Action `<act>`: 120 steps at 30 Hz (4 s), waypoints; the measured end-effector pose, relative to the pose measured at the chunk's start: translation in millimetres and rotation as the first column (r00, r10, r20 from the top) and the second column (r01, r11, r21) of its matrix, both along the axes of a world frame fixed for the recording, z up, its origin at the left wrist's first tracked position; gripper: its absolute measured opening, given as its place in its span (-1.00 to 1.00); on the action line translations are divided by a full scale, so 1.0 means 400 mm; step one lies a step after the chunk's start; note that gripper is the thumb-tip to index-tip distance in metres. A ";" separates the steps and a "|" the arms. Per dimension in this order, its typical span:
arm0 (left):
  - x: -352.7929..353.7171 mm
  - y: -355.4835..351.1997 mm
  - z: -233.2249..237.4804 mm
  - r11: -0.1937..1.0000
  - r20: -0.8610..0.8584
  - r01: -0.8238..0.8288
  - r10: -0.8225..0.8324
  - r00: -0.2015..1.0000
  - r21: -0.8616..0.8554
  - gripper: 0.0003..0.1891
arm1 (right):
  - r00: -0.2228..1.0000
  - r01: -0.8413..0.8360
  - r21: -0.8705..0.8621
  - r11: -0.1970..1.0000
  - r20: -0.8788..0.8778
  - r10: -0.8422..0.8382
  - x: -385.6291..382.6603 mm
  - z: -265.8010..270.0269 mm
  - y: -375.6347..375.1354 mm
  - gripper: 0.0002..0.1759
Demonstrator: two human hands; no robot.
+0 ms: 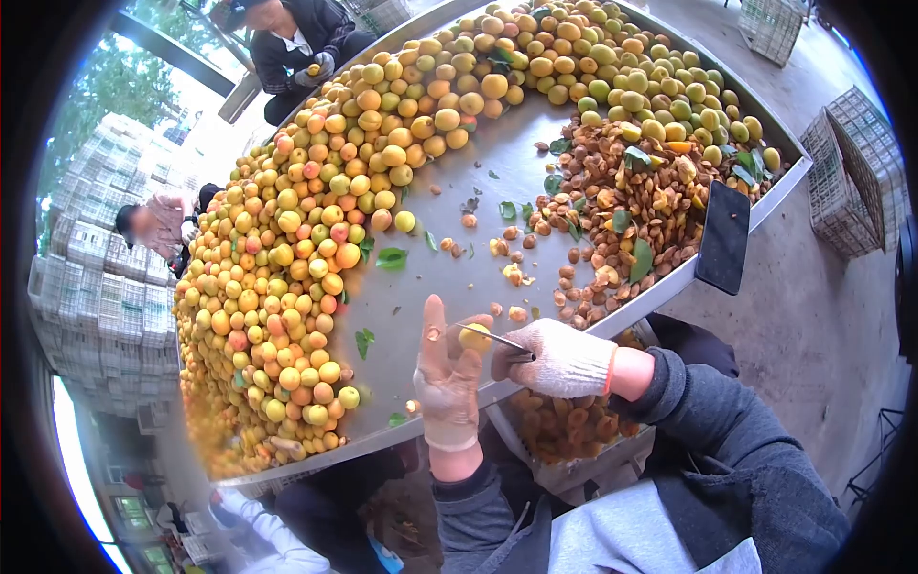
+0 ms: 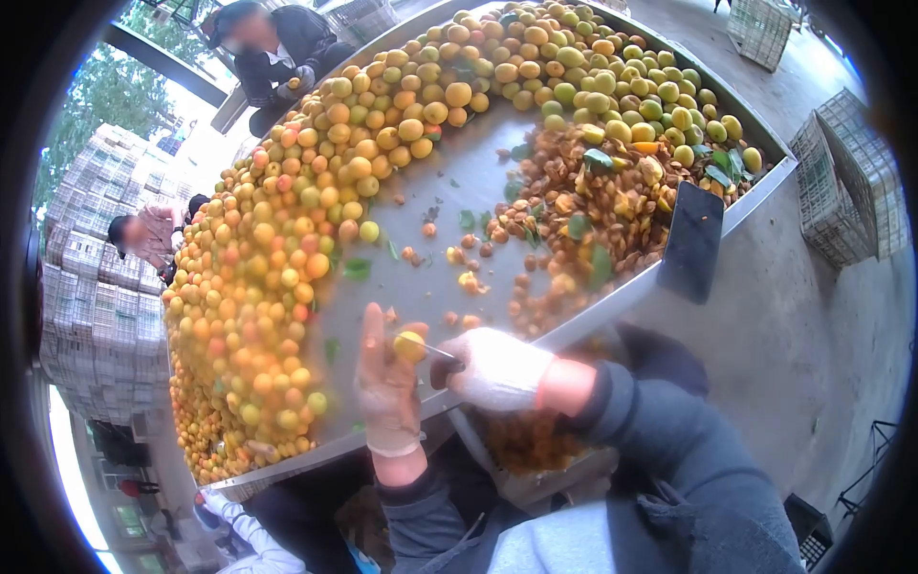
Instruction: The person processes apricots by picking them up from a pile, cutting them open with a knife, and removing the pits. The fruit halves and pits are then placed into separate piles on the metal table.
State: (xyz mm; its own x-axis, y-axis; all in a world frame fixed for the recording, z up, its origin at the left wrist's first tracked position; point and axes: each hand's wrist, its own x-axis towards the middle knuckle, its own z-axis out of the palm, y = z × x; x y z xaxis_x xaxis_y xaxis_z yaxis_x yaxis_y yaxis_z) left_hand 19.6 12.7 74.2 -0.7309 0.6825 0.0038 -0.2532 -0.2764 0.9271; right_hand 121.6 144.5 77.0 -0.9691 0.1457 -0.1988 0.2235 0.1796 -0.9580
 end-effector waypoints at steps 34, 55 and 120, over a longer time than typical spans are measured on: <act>-0.040 -0.008 -0.122 0.985 0.422 -0.171 0.149 0.894 0.015 -0.60 | 0.771 0.249 -0.962 0.110 0.129 -0.624 -0.029 0.054 0.119 -0.77; -0.713 0.060 -0.166 0.113 -0.856 -0.849 -0.096 0.508 -0.517 -0.22 | 0.792 0.587 -0.399 0.704 0.106 -0.601 -0.101 0.065 0.163 -0.84; 0.015 0.016 -0.008 0.992 0.034 -0.079 0.083 0.996 -0.096 -0.41 | 0.974 0.183 0.324 0.928 -0.190 -0.126 -0.008 -0.038 -0.025 -0.79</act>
